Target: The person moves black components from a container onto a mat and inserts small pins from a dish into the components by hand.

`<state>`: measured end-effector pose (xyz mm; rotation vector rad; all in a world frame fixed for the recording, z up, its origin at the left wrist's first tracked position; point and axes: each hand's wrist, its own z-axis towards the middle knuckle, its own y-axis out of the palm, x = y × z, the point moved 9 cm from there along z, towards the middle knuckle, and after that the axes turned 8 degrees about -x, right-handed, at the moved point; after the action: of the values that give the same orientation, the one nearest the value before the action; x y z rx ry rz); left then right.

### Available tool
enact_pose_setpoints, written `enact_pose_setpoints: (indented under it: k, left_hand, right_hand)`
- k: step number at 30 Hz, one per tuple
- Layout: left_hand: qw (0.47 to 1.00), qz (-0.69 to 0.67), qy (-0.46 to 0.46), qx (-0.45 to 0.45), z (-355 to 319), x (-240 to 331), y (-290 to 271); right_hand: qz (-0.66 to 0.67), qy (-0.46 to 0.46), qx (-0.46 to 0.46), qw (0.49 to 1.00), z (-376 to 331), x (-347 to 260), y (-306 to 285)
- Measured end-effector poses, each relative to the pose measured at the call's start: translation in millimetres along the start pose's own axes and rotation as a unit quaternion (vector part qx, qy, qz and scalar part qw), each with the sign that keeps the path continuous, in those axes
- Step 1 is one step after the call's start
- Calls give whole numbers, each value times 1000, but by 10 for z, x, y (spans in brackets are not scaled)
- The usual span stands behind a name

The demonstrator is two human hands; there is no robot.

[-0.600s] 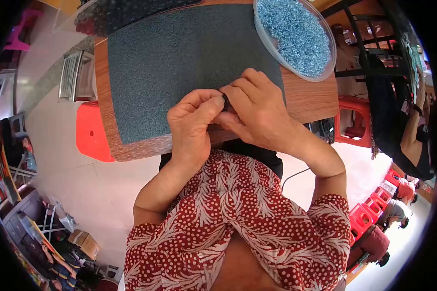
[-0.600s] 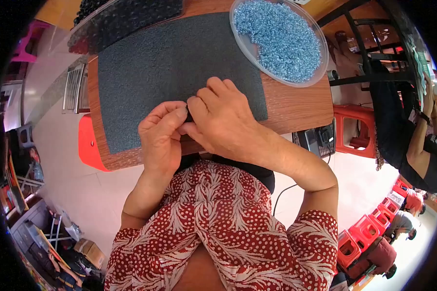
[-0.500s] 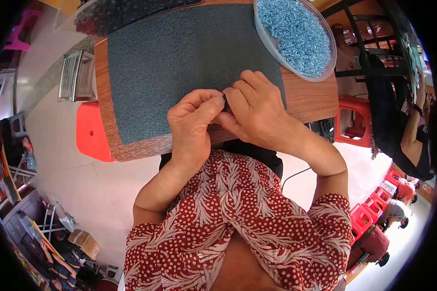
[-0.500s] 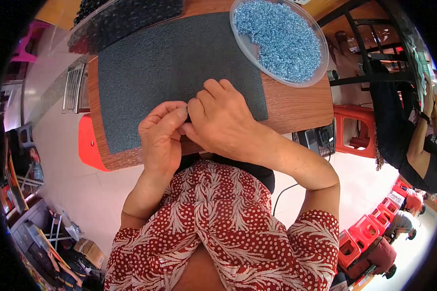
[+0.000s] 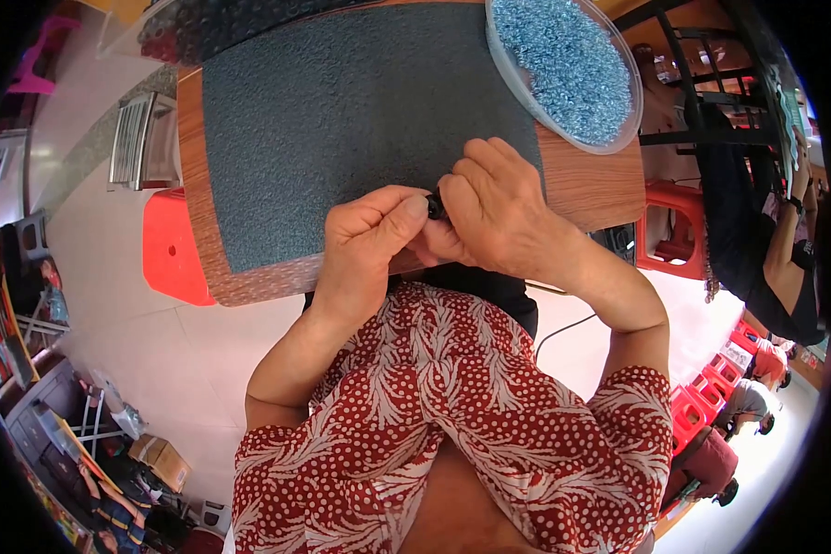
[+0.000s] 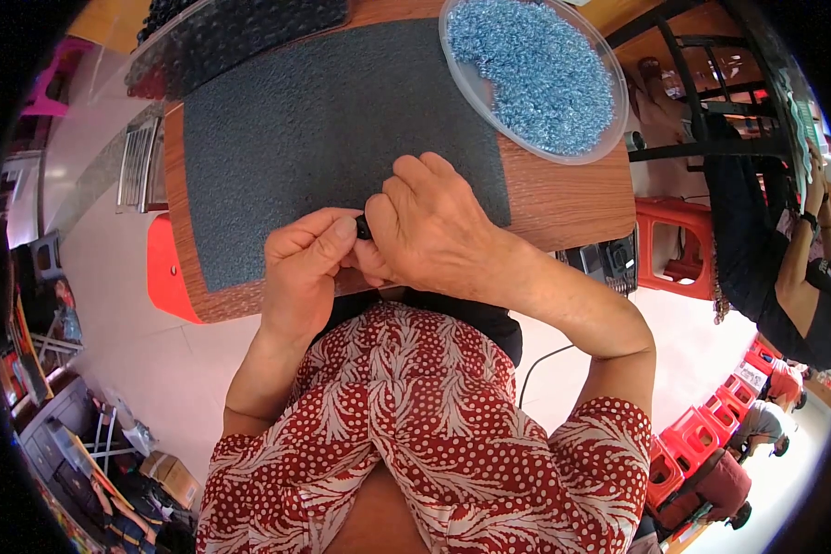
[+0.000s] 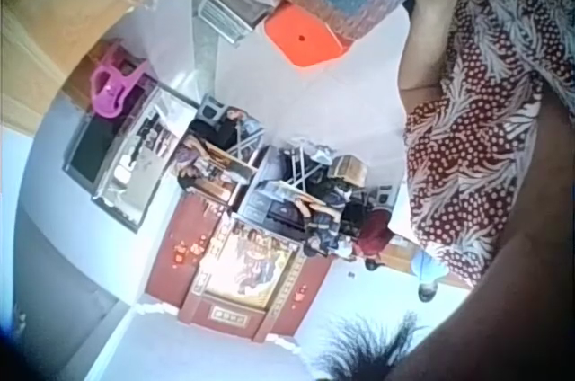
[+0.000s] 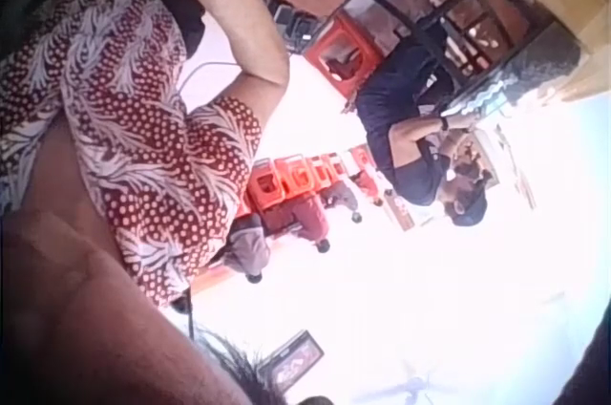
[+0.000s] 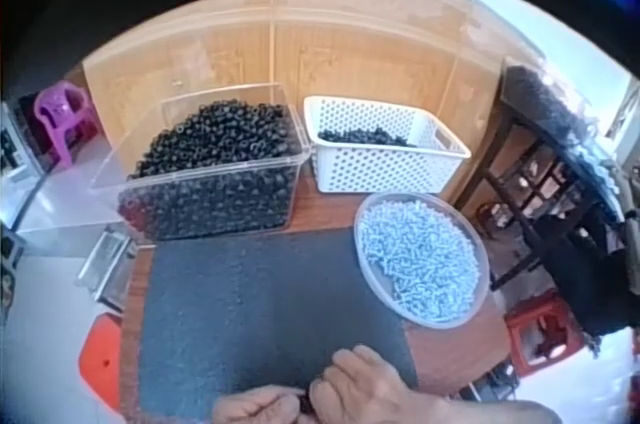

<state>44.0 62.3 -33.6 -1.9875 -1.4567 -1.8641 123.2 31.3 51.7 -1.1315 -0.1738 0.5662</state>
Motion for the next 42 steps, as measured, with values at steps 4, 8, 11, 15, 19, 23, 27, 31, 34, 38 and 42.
enact_pose_setpoints:
  k: [4, 8, 11, 15, 19, 23, 27, 31, 34, 38, 42]
  left_hand:
    - [999, -35, 7, -13, -10, -10, 47]
    - [999, -36, 6, 11, -24, -28, 55]
    - [999, -48, 13, 6, -8, -24, 79]
    - [998, -52, 18, 3, 15, -6, 95]
    - [998, -48, 30, 12, 20, 65, 95]
    - [996, -22, 81, 38, 40, 208, 17]
    - [995, 3, 93, 46, -9, 279, -21]
    - [996, -5, 76, 50, -12, 240, -32]
    - [996, -2, 78, 51, -19, 244, -40]
    - [995, -17, 73, 59, -64, 190, -75]
    - [996, -54, 67, 32, -28, 126, -28]
  right_hand:
    - [7, -28, 4, 1000, 11, -50, -16]
    - [13, -45, 19, 999, -13, -66, -1]
    - [21, -56, 11, 998, -1, -57, 6]
    - [21, -62, 4, 998, 16, -43, 2]
    - [-1, -63, 19, 998, 46, -62, -10]
    - [-64, -41, 17, 997, 119, -92, 16]
    - [-21, -24, -10, 999, 170, -98, 14]
    - [-11, -25, -21, 999, 146, -99, 5]
    - [-16, -29, -18, 999, 126, -116, 37]
    - [-40, -51, -19, 998, 126, -171, 42]
    - [-27, -56, -34, 998, 85, -156, 106]
